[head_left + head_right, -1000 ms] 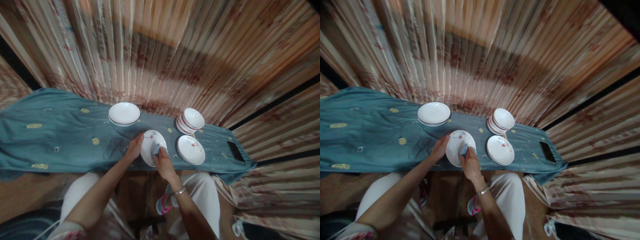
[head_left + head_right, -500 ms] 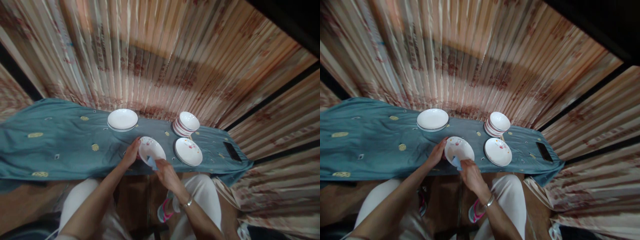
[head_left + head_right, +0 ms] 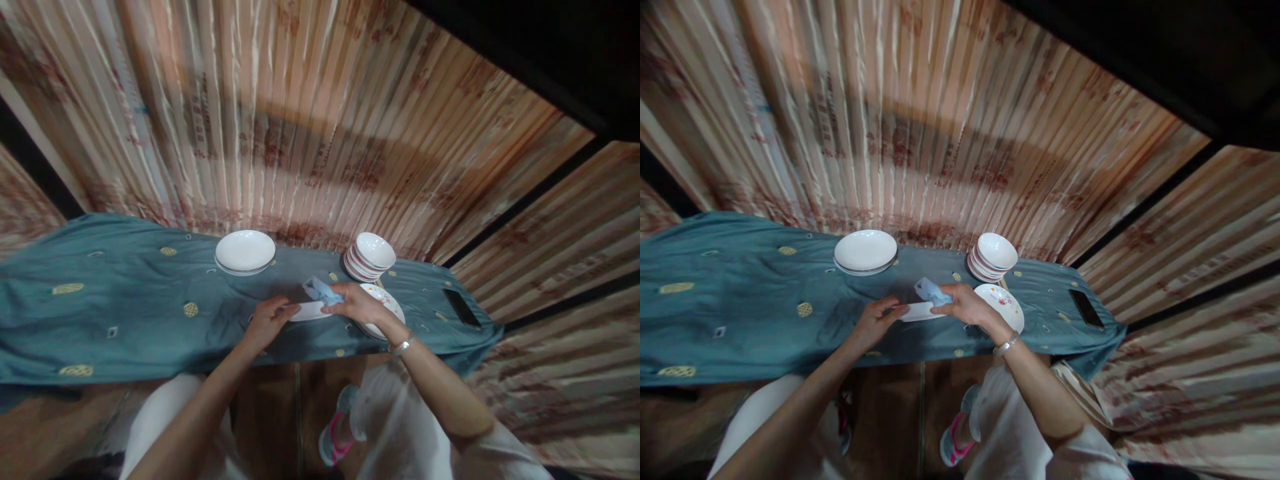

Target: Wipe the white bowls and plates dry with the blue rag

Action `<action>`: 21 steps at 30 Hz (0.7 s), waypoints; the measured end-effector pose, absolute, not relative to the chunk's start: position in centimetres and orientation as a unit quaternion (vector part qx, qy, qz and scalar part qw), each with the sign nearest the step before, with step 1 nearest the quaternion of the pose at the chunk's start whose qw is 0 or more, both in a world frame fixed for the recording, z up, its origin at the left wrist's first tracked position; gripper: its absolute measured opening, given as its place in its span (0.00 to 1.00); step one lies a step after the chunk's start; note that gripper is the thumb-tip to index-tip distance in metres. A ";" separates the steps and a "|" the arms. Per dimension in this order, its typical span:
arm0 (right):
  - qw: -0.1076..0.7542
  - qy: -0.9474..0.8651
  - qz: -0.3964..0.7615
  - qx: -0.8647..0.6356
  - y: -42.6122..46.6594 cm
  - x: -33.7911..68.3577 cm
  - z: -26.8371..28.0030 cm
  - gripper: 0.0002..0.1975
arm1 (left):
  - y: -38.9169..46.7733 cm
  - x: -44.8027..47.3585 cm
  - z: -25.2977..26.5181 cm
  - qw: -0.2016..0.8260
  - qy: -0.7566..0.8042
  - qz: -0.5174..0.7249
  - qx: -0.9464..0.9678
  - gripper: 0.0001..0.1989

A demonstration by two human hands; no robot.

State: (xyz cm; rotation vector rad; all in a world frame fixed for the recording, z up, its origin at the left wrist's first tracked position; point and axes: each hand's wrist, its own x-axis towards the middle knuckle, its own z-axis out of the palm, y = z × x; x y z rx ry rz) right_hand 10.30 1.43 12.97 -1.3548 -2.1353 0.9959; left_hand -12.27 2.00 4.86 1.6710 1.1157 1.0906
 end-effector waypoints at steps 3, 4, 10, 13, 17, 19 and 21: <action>0.315 -0.752 0.309 -0.490 2.7 9.8 13.5 0.19 | 2.5 -12.4 4.7 0.461 0.466 0.486 0.578 0.22; 0.363 -0.737 0.281 -0.495 2.8 9.5 13.6 0.20 | 2.7 -12.5 4.6 0.472 0.470 0.506 0.547 0.23; 0.415 -0.761 0.060 -0.496 1.0 4.7 10.8 0.24 | 3.4 -12.9 3.8 0.524 0.463 0.585 0.411 0.22; 0.345 -0.826 0.006 -0.447 0.3 0.7 8.2 0.30 | 3.5 -13.3 3.0 0.535 0.443 0.600 0.397 0.18; 0.356 -0.783 -0.019 -0.510 1.0 -3.8 6.4 0.22 | 3.6 -14.0 1.8 0.543 0.440 0.596 0.395 0.14; 0.365 -0.766 -0.022 -0.529 2.1 -4.9 6.3 0.20 | 3.8 -14.2 1.5 0.543 0.449 0.588 0.397 0.14; 0.367 -0.758 -0.040 -0.537 3.4 -5.2 6.3 0.20 | 4.0 -14.3 1.5 0.542 0.449 0.593 0.391 0.15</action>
